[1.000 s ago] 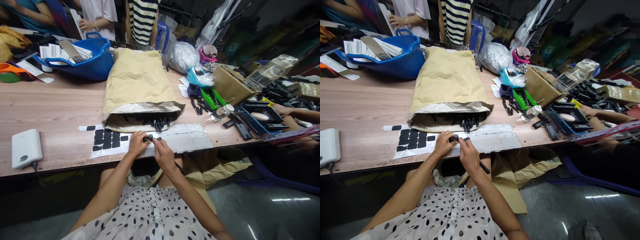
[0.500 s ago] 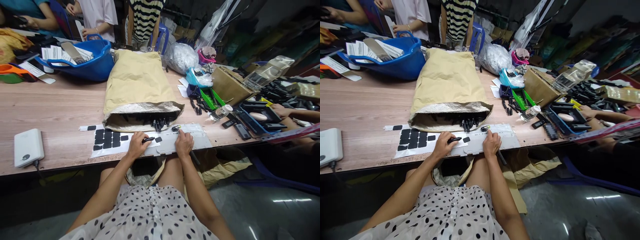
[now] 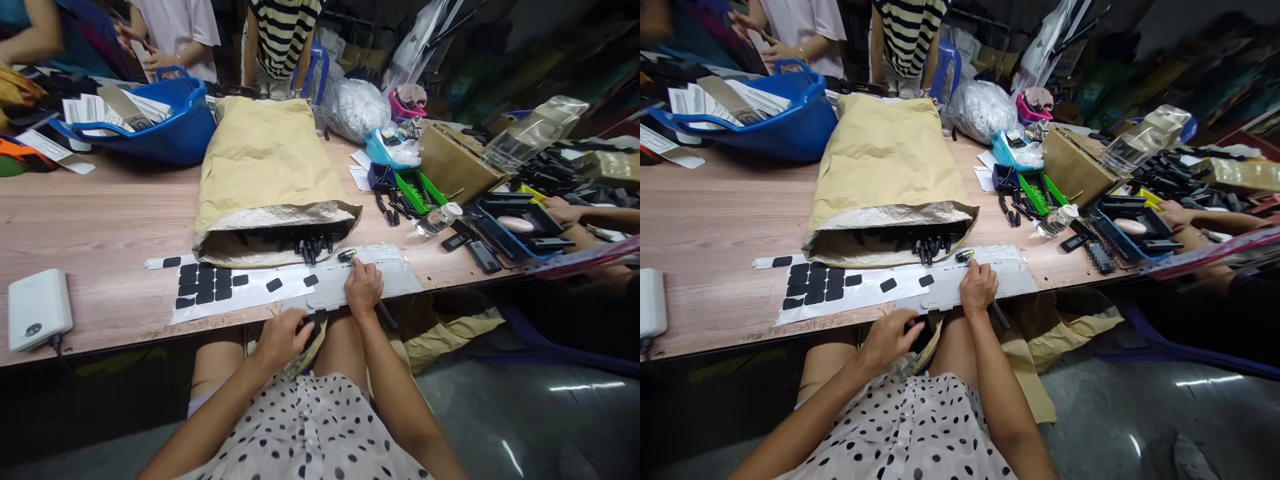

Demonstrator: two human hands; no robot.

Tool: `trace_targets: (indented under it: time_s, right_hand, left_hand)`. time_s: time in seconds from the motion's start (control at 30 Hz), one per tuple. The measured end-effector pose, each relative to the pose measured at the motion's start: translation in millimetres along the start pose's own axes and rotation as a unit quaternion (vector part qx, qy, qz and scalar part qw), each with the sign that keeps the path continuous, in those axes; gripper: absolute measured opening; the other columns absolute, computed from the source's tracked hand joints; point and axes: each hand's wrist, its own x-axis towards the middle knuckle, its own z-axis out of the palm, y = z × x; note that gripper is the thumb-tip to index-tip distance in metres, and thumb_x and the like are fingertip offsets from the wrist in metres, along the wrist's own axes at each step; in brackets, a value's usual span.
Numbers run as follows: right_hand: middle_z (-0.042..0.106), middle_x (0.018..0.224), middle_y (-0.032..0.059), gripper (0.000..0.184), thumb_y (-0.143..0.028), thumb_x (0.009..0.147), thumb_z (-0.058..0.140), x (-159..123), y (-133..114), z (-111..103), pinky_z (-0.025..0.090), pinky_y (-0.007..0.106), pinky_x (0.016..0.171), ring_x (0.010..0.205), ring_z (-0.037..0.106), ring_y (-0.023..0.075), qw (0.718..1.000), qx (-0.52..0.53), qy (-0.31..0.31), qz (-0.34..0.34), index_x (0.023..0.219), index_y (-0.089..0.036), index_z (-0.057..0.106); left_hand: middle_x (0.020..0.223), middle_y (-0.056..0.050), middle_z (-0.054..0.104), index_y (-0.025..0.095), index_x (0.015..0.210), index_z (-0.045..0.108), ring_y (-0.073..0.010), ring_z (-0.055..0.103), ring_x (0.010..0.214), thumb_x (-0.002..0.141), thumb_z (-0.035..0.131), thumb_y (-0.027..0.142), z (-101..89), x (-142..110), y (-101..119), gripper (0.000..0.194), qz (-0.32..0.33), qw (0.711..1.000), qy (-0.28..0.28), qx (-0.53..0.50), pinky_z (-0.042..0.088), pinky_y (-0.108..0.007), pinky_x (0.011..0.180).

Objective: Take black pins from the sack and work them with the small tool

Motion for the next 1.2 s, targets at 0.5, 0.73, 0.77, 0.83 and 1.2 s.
trace_targets:
  time_s: [0.5, 0.73, 0.77, 0.83, 1.2]
  right_hand:
    - [0.056, 0.092, 0.0098, 0.033, -0.018, 0.091, 0.05, -1.4, -2.1, 3.9, 0.035, 0.035, 0.071, 0.085, 0.046, 0.0245, 1.0, 0.004, -0.001, 0.005, 0.114, -0.023, 0.073]
    - [0.058, 0.092, 0.0097, 0.033, -0.018, 0.092, 0.049, 2.4, -4.0, -5.9, 0.04, 0.036, 0.074, 0.086, 0.05, 0.0248, 0.999, 0.016, -0.028, 0.015, 0.116, -0.023, 0.072]
    - [0.059, 0.092, 0.0096, 0.034, -0.019, 0.093, 0.048, 1.2, -7.3, -10.1, 0.042, 0.036, 0.076, 0.087, 0.052, 0.025, 0.999, 0.027, -0.032, 0.017, 0.117, -0.023, 0.071]
    - [0.061, 0.096, 0.01, 0.036, -0.021, 0.095, 0.044, -3.9, -17.6, -19.8, 0.045, 0.037, 0.08, 0.09, 0.056, 0.0251, 0.997, 0.073, -0.036, 0.005, 0.122, -0.022, 0.069]
    - [0.07, 0.104, 0.0086, 0.038, -0.023, 0.1, 0.04, -36.6, -76.7, -42.5, 0.054, 0.032, 0.088, 0.098, 0.066, 0.0203, 0.943, 0.272, -0.147, -0.125, 0.128, -0.023, 0.066]
  left_hand:
    - [0.094, -0.008, 0.066, 0.024, 0.089, 0.068, -0.0293, 0.062, 0.096, 0.085, 0.064, 0.034, -29.2, 115.7, -36.2, 0.012, -0.178, 0.967, 0.145, 0.111, 0.05, -0.037, 0.076]
    - [0.091, -0.005, 0.066, 0.025, 0.091, 0.07, -0.0255, 0.058, 0.093, 0.084, 0.066, 0.029, -29.0, 64.1, -42.8, 0.01, -0.067, 0.99, 0.089, 0.09, 0.048, -0.038, 0.087]
    - [0.092, -0.005, 0.067, 0.025, 0.093, 0.071, -0.0252, 0.058, 0.093, 0.085, 0.065, 0.029, -28.2, 62.7, -44.0, 0.011, -0.065, 0.991, 0.087, 0.083, 0.048, -0.038, 0.087]
    - [0.093, -0.005, 0.067, 0.024, 0.095, 0.072, -0.0251, 0.058, 0.095, 0.084, 0.066, 0.029, -27.5, 62.8, -45.1, 0.013, -0.068, 0.992, 0.083, 0.072, 0.047, -0.038, 0.087]
    - [0.089, -0.003, 0.065, 0.029, 0.097, 0.077, -0.0239, 0.057, 0.094, 0.084, 0.069, 0.031, -24.1, 67.1, -44.6, 0.016, -0.086, 0.992, 0.074, 0.048, 0.047, -0.037, 0.087]
